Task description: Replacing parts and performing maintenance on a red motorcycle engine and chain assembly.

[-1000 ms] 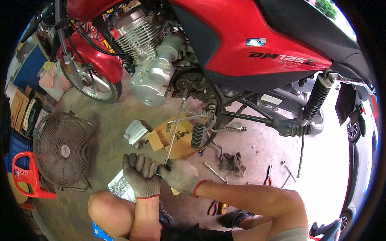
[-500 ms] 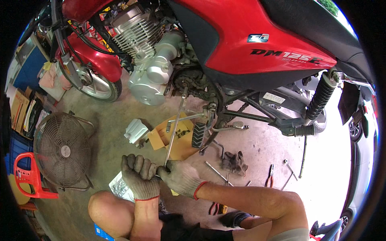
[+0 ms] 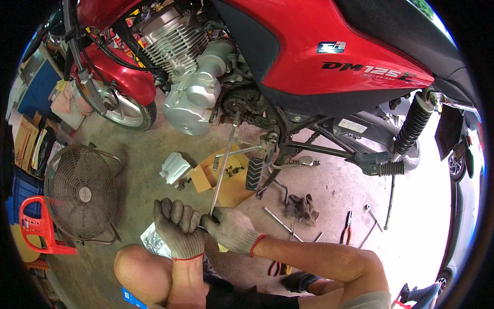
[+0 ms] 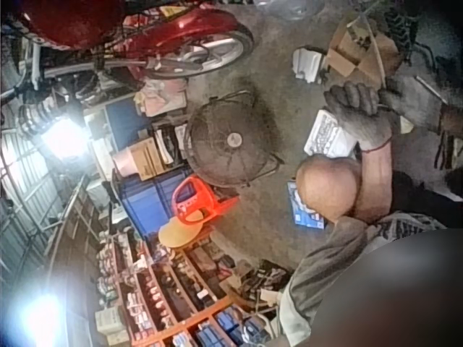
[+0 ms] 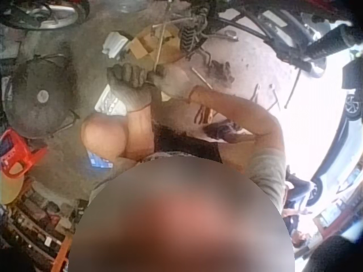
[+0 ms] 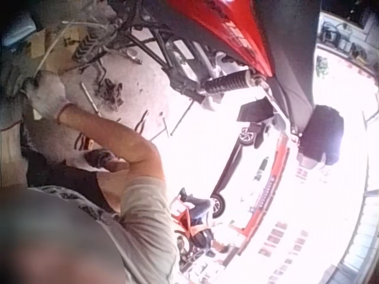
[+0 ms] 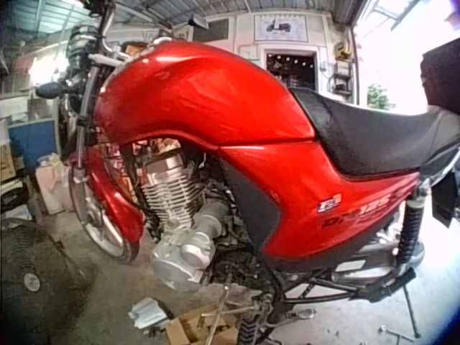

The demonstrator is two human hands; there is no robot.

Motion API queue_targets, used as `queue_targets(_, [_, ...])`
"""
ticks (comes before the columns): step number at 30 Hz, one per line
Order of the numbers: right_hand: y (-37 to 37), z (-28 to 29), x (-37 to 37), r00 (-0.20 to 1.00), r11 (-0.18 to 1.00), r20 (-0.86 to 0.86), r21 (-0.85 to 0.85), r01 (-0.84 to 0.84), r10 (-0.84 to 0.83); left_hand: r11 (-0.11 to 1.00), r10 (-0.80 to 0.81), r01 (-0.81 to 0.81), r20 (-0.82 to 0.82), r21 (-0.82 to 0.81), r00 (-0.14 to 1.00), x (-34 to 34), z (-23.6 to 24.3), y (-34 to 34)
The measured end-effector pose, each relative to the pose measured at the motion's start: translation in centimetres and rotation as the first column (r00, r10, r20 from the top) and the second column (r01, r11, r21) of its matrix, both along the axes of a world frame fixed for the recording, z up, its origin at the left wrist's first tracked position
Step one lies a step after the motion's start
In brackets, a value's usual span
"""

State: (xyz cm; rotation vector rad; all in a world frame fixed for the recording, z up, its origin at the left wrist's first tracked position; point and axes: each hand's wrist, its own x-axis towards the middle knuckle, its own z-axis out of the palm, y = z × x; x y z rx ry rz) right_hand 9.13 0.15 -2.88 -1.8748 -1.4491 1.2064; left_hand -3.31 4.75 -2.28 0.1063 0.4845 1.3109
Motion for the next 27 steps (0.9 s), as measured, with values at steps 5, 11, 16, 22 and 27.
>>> queue_targets(5, [-0.1, -0.1, 0.0, 1.0, 1.0, 0.0, -0.028, 0.003, -0.003, 1.0, -0.005, 0.005, 0.009, 0.003, 1.0, 0.0, 0.3, -0.1])
queue_targets(11, [-0.2, -0.2, 0.1, 0.998, 1.0, -0.067, -0.006, 0.014, -0.014, 1.0, -0.004, 0.004, -0.044, -0.003, 0.999, 0.1, 0.6, -0.1])
queue_targets(16, [-0.3, -0.4, 0.1, 0.994, 0.999, -0.106, 0.003, 0.032, -0.032, 1.0, -0.007, 0.009, -0.092, 0.024, 0.996, 0.3, 0.9, -0.2])
queue_targets(22, [-0.4, -0.9, 0.2, 0.989, 0.999, -0.144, 0.024, 0.029, -0.025, 1.0, 0.013, -0.011, -0.084, 0.015, 0.996, 0.6, 1.2, -0.4])
queue_targets(27, [-0.5, -1.0, 0.3, 0.983, 0.999, -0.18, 0.027, 0.037, -0.032, 1.0, 0.016, -0.013, -0.116, 0.026, 0.993, 0.7, 1.4, -0.6])
